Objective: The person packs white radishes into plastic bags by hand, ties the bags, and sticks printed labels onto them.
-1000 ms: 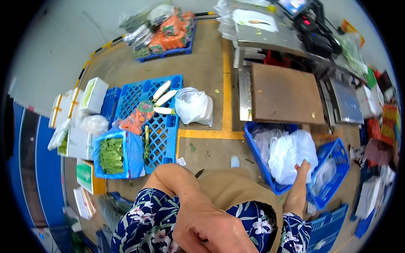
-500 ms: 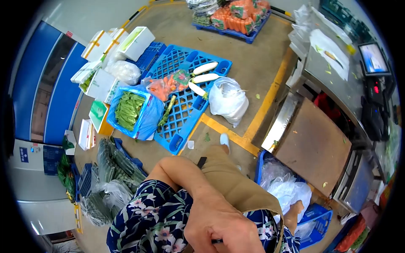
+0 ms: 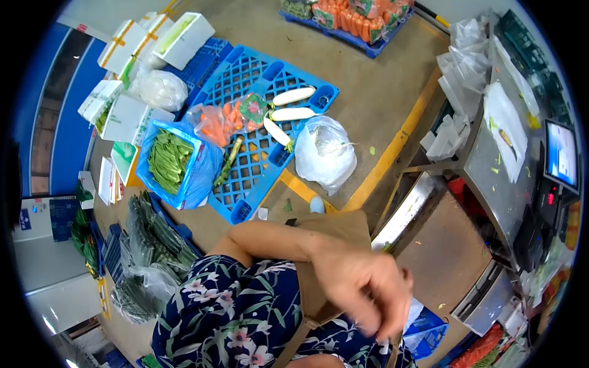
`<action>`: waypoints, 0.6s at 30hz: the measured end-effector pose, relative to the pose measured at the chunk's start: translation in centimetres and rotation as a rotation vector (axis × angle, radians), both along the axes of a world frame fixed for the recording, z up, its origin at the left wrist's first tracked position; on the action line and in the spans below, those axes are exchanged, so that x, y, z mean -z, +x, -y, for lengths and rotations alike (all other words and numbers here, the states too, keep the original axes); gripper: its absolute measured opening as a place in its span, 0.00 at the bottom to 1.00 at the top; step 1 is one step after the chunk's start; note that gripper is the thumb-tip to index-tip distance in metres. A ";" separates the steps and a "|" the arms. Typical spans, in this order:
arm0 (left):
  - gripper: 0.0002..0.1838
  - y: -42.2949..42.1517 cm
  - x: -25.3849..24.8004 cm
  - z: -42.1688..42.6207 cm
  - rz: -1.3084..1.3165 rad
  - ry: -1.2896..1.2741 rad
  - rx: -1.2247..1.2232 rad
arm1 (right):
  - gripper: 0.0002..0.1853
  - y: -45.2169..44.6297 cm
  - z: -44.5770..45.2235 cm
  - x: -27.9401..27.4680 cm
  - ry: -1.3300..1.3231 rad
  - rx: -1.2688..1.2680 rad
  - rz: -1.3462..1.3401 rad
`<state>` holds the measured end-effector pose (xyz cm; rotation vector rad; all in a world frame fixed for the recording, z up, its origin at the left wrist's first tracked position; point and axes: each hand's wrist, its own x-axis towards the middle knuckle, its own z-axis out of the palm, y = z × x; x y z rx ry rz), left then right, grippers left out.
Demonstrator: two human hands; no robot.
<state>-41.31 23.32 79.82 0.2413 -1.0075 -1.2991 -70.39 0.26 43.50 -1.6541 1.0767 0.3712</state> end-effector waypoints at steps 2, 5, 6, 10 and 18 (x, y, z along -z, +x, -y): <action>0.09 3.7 3.6 0.2 -0.061 0.344 -0.159 | 0.17 4.6 1.5 -0.6 -0.006 -0.062 0.011; 0.11 8.4 13.4 0.1 -0.073 0.704 -0.570 | 0.16 13.9 3.2 -0.9 -0.024 -0.173 0.072; 0.11 9.7 16.6 -0.6 -0.154 0.862 -0.660 | 0.13 17.9 3.1 -1.2 -0.028 -0.219 0.092; 0.11 13.2 28.8 -5.6 -0.308 1.379 -0.976 | 0.11 32.5 4.7 5.1 -0.104 -0.567 0.251; 0.05 16.8 40.4 -8.6 -1.080 1.673 -1.347 | 0.10 56.5 -1.3 9.0 -0.103 -1.163 0.312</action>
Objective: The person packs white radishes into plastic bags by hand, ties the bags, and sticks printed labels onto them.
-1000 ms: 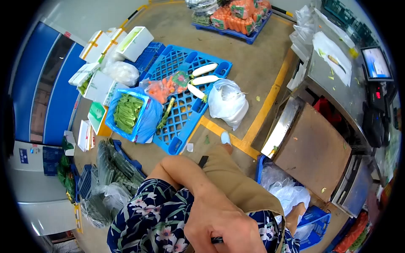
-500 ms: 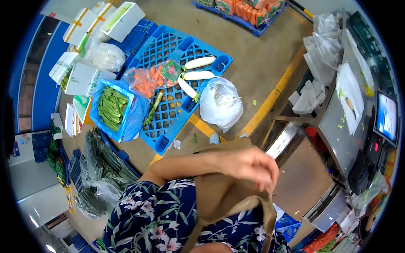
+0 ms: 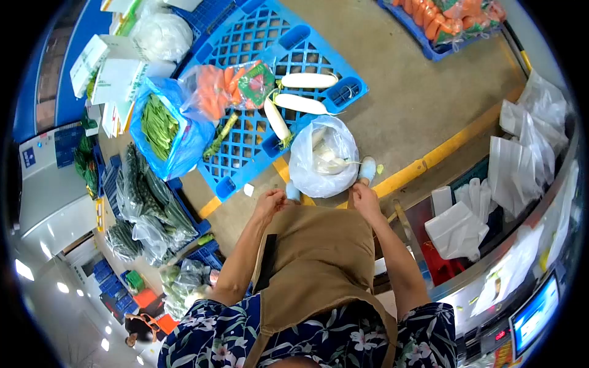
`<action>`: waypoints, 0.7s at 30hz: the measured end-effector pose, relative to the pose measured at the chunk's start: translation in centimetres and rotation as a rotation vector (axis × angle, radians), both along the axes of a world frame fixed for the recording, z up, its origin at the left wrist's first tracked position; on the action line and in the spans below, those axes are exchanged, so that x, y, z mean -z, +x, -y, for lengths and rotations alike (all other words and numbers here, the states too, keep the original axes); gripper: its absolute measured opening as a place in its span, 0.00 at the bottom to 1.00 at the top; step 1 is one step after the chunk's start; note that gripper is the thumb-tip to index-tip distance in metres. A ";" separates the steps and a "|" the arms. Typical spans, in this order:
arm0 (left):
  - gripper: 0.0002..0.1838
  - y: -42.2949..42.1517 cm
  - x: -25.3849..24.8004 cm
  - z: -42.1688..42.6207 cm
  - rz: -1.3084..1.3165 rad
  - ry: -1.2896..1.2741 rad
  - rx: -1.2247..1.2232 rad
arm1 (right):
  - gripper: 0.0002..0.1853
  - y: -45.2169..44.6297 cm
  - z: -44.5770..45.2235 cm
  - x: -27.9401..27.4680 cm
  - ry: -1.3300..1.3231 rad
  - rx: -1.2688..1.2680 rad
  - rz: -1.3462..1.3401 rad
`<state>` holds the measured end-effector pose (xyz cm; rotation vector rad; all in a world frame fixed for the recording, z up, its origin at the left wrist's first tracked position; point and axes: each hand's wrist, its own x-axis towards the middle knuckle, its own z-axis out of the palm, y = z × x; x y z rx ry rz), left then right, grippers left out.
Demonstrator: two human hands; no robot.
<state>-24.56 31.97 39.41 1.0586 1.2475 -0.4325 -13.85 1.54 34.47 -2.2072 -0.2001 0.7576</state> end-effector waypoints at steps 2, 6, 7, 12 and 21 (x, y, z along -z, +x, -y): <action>0.05 0.5 4.1 0.4 -0.038 -0.055 0.067 | 0.10 2.8 -1.8 1.1 -0.022 -0.017 -0.178; 0.07 0.9 17.8 0.1 -0.048 0.166 0.542 | 0.15 4.5 -3.1 10.3 -0.056 -0.030 -0.069; 0.08 1.5 20.0 0.0 -0.049 0.282 0.658 | 0.16 4.7 -3.9 12.2 -0.103 -0.017 -0.075; 0.17 8.7 28.1 1.3 0.130 0.628 1.043 | 0.21 7.9 -11.1 22.4 -0.067 -0.020 0.102; 0.28 8.9 37.3 -0.9 0.276 0.499 2.150 | 0.31 12.8 -32.7 32.6 0.225 -0.303 0.082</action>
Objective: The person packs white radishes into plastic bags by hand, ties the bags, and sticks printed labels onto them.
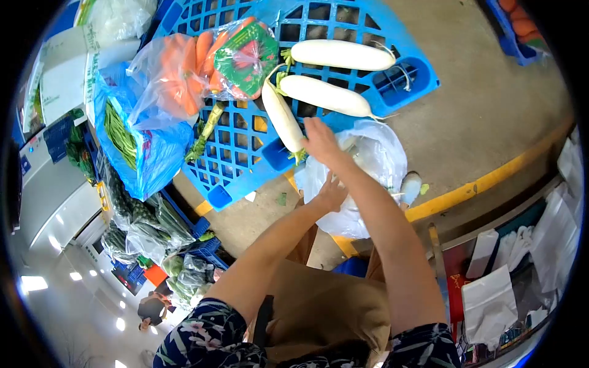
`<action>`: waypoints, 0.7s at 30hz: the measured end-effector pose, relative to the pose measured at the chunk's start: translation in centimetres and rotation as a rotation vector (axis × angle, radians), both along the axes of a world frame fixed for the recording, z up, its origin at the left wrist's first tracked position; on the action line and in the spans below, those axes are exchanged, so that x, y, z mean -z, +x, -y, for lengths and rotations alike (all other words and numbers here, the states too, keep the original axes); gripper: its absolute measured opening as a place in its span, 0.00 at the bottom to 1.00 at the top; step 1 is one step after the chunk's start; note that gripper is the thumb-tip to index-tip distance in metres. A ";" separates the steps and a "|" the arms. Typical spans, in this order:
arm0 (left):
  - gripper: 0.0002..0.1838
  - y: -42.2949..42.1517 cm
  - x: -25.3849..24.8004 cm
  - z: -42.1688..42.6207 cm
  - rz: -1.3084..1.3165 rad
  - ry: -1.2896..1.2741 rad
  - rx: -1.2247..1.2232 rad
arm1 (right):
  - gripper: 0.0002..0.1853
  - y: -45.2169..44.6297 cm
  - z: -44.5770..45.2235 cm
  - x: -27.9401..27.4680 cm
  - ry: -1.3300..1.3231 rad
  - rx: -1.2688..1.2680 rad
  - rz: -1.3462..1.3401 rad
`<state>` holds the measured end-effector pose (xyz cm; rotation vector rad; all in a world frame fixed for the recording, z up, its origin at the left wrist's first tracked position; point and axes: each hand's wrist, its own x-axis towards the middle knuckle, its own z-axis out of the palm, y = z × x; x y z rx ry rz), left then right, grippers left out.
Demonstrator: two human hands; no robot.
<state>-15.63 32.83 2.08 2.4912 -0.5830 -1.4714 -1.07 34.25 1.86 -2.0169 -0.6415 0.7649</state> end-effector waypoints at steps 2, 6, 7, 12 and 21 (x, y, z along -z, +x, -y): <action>0.27 -3.8 3.2 -1.2 0.004 -0.073 -0.001 | 0.39 -1.4 -4.5 1.4 -0.054 0.031 -0.180; 0.24 -5.0 -2.0 -2.5 -0.219 -0.544 -0.903 | 0.50 -5.6 -9.9 4.5 -0.369 0.237 -0.133; 0.21 -4.1 -3.8 -2.9 -0.242 -0.517 -0.852 | 0.50 -6.3 -10.4 5.0 -0.388 0.271 -0.063; 0.09 -4.4 -6.7 -3.7 -0.219 -0.304 -0.392 | 0.41 -4.1 -9.3 4.4 -0.355 0.211 -0.209; 0.06 -3.1 -13.8 -3.4 -0.184 -0.368 -0.431 | 0.39 2.8 -0.6 -1.9 -0.193 -0.084 -0.176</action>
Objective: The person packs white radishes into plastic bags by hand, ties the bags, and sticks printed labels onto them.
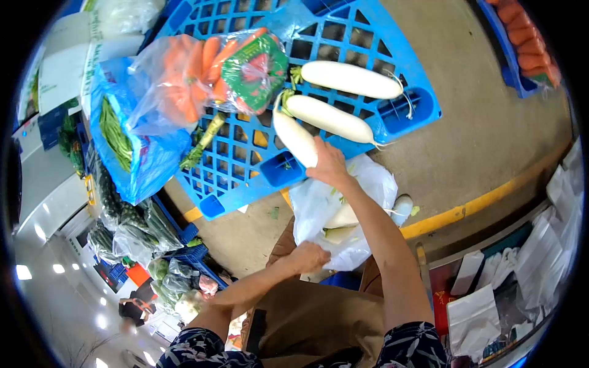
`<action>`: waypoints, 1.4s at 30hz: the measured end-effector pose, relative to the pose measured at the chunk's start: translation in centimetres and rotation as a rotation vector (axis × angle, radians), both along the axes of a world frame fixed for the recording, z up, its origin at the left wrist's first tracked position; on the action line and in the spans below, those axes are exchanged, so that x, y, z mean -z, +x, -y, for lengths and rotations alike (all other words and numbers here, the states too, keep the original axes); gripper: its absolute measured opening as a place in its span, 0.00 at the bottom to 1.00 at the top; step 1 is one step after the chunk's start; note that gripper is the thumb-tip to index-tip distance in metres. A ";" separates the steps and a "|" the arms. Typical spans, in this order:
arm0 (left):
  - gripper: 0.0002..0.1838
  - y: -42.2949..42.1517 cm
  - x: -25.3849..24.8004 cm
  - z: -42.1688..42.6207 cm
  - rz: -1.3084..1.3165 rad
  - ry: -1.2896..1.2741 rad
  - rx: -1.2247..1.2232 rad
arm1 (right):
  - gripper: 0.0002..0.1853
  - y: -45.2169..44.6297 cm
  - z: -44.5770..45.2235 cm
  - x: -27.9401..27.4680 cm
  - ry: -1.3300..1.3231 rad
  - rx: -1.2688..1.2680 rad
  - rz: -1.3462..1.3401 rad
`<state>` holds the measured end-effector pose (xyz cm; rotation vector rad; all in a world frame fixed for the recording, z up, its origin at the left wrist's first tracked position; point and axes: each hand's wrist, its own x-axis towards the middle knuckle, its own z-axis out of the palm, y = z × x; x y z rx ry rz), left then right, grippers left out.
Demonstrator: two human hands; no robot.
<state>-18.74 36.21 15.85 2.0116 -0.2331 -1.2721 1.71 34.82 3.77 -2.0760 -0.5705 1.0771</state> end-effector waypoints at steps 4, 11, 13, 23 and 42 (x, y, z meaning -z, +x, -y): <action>0.08 -1.9 -5.5 0.9 -0.170 -0.079 -0.234 | 0.41 1.6 -1.6 3.1 0.097 0.037 0.363; 0.14 -3.8 -10.4 4.0 -0.336 0.003 -0.764 | 0.45 0.9 1.1 2.1 -0.010 -0.174 0.611; 0.14 -2.9 -12.2 4.4 -0.360 0.005 -0.770 | 0.45 -1.2 4.0 1.4 -0.108 -0.299 0.511; 0.13 0.9 -20.9 8.0 -0.115 0.035 -0.746 | 0.42 -8.0 20.1 -11.3 -0.514 -0.191 -0.085; 0.14 14.3 -52.1 16.0 -0.065 0.181 -1.172 | 0.05 -2.2 72.6 -28.5 -0.237 1.189 -0.244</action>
